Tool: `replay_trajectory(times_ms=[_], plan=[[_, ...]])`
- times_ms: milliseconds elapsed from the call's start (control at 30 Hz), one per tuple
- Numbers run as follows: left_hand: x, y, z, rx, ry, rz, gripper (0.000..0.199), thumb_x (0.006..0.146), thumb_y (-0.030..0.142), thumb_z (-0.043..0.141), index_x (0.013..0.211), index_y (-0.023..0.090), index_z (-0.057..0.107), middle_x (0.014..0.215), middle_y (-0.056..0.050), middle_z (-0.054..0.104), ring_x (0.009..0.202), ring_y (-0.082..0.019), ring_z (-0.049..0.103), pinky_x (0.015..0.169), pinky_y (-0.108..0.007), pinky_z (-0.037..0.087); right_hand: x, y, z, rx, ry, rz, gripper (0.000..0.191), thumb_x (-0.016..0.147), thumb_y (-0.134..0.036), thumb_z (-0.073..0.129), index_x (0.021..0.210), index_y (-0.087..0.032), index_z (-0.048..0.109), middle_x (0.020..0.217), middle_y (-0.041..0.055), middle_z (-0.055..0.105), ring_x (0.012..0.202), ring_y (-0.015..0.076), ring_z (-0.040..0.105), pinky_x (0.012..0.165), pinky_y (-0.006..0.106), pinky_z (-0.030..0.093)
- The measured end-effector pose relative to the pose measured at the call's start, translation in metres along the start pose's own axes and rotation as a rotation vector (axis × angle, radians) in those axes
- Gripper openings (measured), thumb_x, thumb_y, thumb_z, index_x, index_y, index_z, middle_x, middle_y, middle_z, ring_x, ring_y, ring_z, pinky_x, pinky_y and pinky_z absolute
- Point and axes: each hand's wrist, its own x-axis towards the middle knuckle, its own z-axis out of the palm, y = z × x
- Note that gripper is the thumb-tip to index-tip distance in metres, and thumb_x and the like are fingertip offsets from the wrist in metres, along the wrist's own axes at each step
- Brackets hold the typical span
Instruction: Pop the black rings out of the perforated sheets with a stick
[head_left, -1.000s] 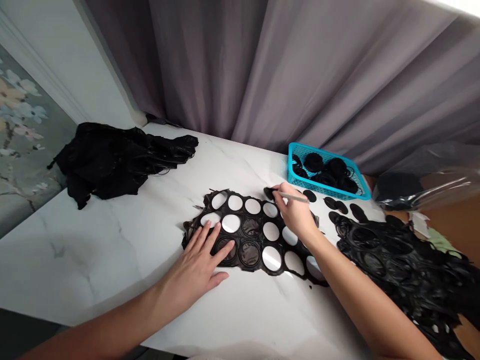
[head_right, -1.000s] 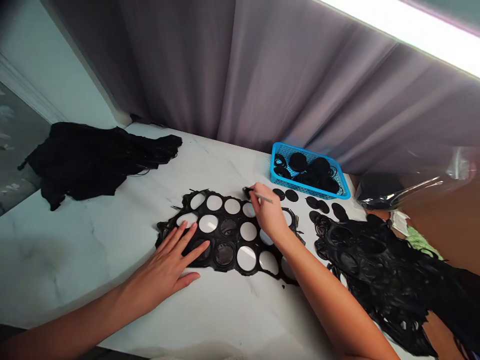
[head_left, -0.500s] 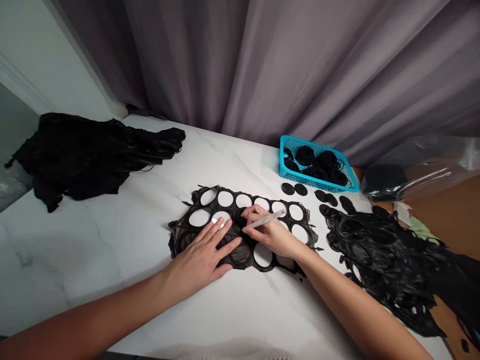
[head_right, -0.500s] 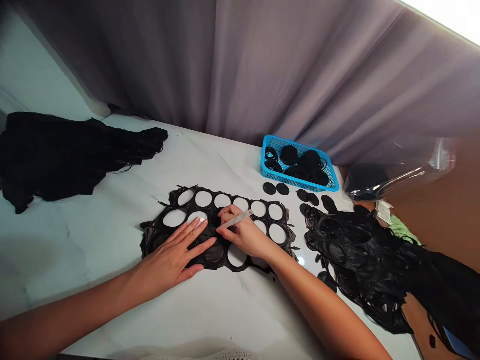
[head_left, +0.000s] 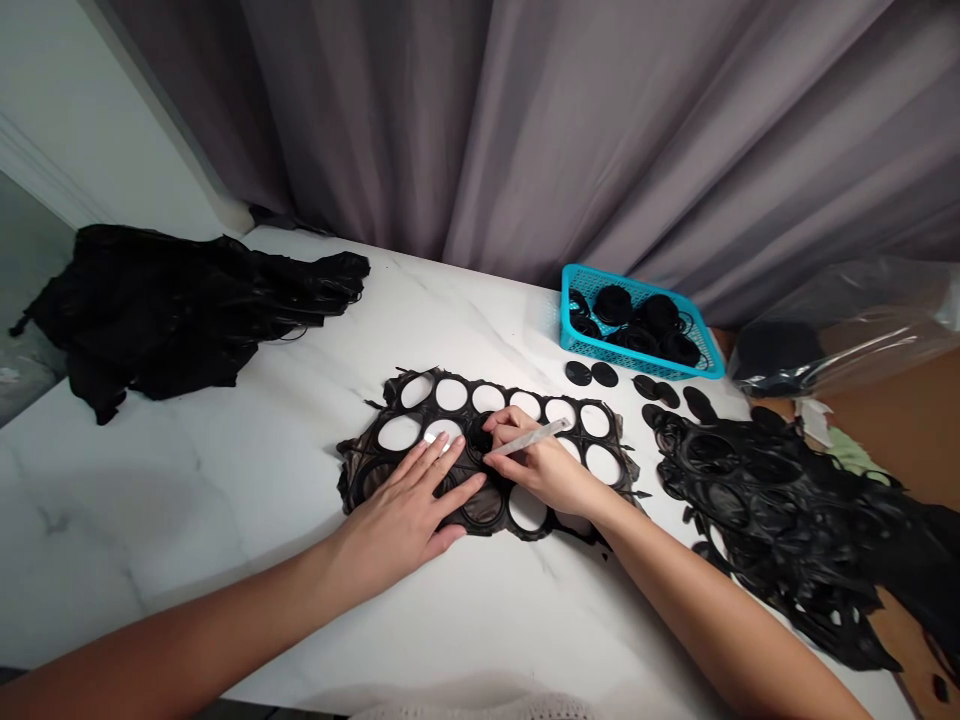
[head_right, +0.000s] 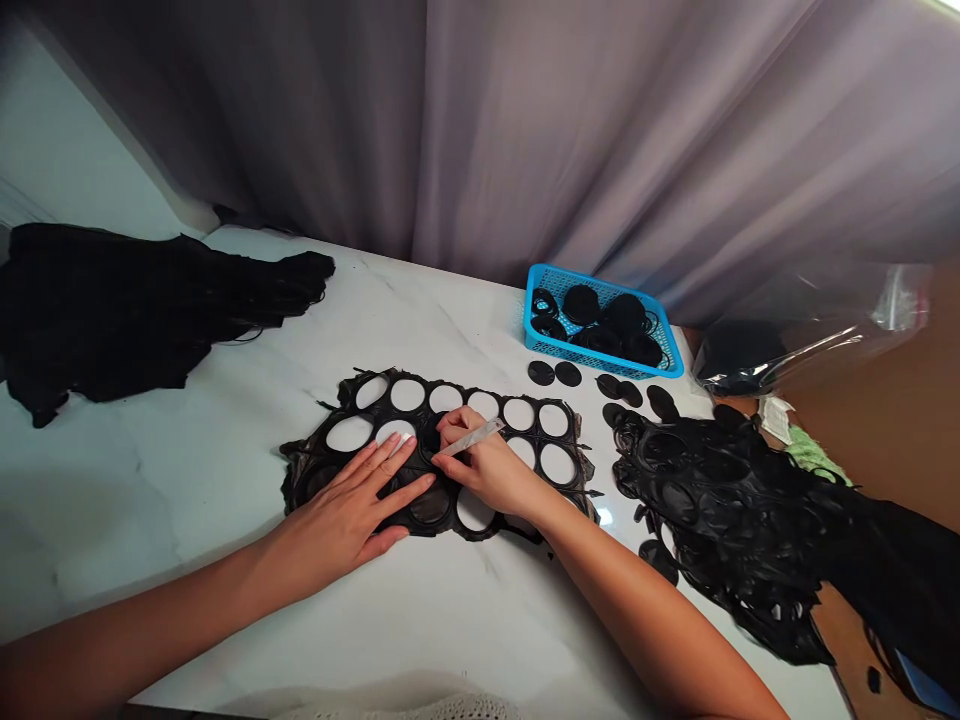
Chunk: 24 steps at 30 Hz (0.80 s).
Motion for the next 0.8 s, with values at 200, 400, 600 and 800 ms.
replay_trajectory(times_ms=[200,400,600,800], plan=[[-0.001,0.001,0.001,-0.006,0.008,0.006,0.055,0.096,0.035,0.058,0.147,0.027,0.041,0.162,-0.010,0.019,0.147,-0.034,0.023,0.117,-0.052,0.029,-0.006,-0.007,0.024,-0.272,0.085,-0.083,0.011,0.094,-0.014,0.048,0.087,-0.021,0.054,0.119,0.0123,0.054,0.108,0.0247,0.052,0.090,0.042,0.048],[-0.001,-0.002,0.004,0.012,0.031,0.011,0.053,0.098,0.034,0.055,0.148,0.029,0.039,0.163,-0.009,0.016,0.148,-0.034,0.020,0.117,-0.054,0.029,0.002,0.023,-0.016,-0.362,0.478,0.101,0.012,0.095,-0.019,0.043,0.086,-0.022,0.049,0.089,0.0089,0.061,0.078,0.0227,0.053,0.073,0.038,0.045],[-0.008,0.007,-0.007,0.002,0.014,0.055,0.058,0.098,0.033,0.054,0.151,0.024,0.033,0.163,-0.013,0.015,0.148,-0.033,0.021,0.116,-0.050,0.032,-0.013,0.009,-0.050,-0.340,0.592,0.161,0.012,0.097,-0.026,0.044,0.086,-0.022,0.047,0.094,0.0091,0.064,0.073,0.0194,0.054,0.068,0.034,0.043],[-0.028,0.024,-0.002,0.012,-0.003,0.070,0.053,0.100,0.044,0.049,0.147,0.023,0.041,0.157,-0.012,0.034,0.144,-0.030,0.034,0.116,-0.046,0.030,-0.040,-0.031,0.019,-0.267,0.145,-0.021,0.014,0.096,-0.015,0.041,0.092,-0.023,0.052,0.102,0.0088,0.062,0.090,0.0207,0.059,0.073,0.032,0.049]])
